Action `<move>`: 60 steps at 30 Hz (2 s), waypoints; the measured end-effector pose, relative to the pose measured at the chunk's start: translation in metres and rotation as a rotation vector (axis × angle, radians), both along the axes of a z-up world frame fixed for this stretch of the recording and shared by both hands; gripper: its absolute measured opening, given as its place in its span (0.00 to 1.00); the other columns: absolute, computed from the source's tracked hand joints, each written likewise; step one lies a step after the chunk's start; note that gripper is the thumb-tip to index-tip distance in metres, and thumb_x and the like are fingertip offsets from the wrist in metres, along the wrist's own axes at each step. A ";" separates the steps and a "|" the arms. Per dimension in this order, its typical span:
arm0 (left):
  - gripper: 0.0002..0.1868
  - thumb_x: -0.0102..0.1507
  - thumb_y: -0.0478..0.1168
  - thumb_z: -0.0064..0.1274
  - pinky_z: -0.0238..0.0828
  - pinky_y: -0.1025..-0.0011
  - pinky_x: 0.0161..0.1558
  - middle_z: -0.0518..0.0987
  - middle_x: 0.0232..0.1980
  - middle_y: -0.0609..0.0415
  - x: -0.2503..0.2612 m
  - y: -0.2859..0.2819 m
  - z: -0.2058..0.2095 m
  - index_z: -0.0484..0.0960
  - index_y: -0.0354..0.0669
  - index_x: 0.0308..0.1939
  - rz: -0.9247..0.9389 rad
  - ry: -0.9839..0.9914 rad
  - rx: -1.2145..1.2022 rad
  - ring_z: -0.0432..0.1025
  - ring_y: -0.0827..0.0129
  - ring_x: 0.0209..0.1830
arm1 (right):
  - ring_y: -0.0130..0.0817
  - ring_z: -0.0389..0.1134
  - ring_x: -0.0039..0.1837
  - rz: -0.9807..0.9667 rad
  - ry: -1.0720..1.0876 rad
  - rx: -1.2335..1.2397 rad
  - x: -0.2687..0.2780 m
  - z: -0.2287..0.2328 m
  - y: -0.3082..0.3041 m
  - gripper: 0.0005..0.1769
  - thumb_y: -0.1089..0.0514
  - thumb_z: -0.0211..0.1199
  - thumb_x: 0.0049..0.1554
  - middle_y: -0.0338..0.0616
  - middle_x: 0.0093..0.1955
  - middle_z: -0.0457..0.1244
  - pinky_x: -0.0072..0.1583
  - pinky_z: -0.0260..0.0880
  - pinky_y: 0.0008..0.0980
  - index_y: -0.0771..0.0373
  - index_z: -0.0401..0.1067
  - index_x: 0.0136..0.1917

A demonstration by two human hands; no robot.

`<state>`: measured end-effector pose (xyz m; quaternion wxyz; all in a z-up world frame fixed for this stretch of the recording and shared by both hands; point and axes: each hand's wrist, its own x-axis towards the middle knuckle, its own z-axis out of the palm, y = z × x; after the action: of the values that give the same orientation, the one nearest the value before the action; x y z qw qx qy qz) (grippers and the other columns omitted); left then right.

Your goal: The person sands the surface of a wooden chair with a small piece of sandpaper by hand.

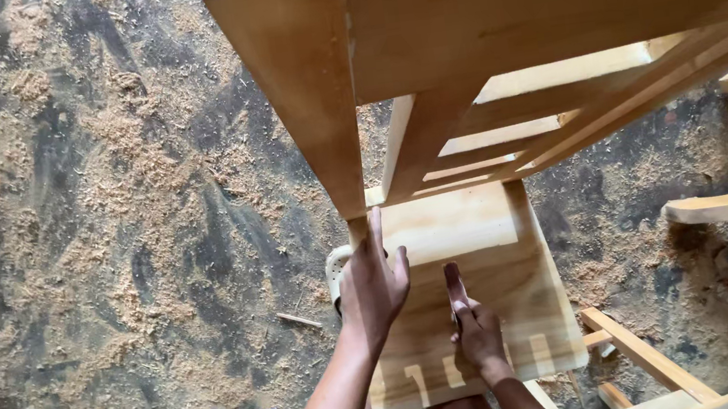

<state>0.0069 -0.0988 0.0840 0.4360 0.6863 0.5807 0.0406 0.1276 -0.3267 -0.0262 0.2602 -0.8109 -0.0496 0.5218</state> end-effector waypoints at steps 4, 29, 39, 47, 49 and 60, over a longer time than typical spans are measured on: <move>0.42 0.62 0.42 0.54 0.77 0.48 0.37 0.78 0.51 0.25 0.001 0.004 0.005 0.53 0.39 0.77 -0.029 -0.019 0.121 0.78 0.34 0.37 | 0.28 0.66 0.34 0.286 -0.158 -0.069 0.002 0.009 0.032 0.19 0.53 0.58 0.60 0.39 0.34 0.68 0.38 0.67 0.32 0.58 0.71 0.64; 0.52 0.63 0.66 0.51 0.72 0.49 0.53 0.79 0.49 0.28 -0.038 -0.084 -0.095 0.46 0.45 0.80 0.281 0.317 -0.485 0.76 0.38 0.50 | 0.32 0.74 0.54 0.206 -0.366 0.578 -0.047 0.080 0.168 0.20 0.58 0.61 0.63 0.48 0.52 0.71 0.55 0.72 0.34 0.67 0.69 0.66; 0.42 0.63 0.65 0.51 0.70 0.45 0.51 0.78 0.53 0.31 -0.049 -0.109 -0.133 0.55 0.45 0.71 0.263 0.283 -0.285 0.74 0.37 0.51 | 0.25 0.65 0.40 -0.189 -0.264 0.476 -0.075 0.064 0.169 0.14 0.59 0.62 0.60 0.40 0.42 0.67 0.42 0.68 0.28 0.68 0.72 0.58; 0.30 0.66 0.55 0.46 0.70 0.45 0.53 0.78 0.55 0.34 -0.050 -0.119 -0.152 0.59 0.48 0.68 0.252 0.316 -0.247 0.73 0.37 0.53 | 0.42 0.72 0.66 0.080 -0.440 0.668 -0.077 0.092 0.198 0.22 0.59 0.52 0.67 0.57 0.65 0.69 0.62 0.68 0.36 0.70 0.68 0.71; 0.29 0.67 0.54 0.45 0.70 0.46 0.52 0.78 0.56 0.35 -0.051 -0.122 -0.152 0.59 0.48 0.67 0.257 0.317 -0.251 0.74 0.38 0.53 | 0.43 0.72 0.66 0.083 -0.411 0.507 -0.075 0.088 0.212 0.21 0.56 0.53 0.67 0.55 0.66 0.68 0.63 0.70 0.35 0.67 0.69 0.70; 0.21 0.70 0.45 0.37 0.72 0.44 0.47 0.80 0.48 0.33 -0.057 -0.134 -0.178 0.62 0.47 0.67 0.207 0.380 -0.181 0.75 0.37 0.46 | 0.44 0.72 0.66 0.142 -0.525 0.487 -0.076 0.102 0.218 0.22 0.57 0.49 0.66 0.51 0.66 0.68 0.61 0.72 0.35 0.62 0.70 0.70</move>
<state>-0.0504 -0.2330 -0.0939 0.3723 0.5766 0.7208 -0.0971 0.0520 -0.1082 0.0756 0.3872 -0.8260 -0.2937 0.2855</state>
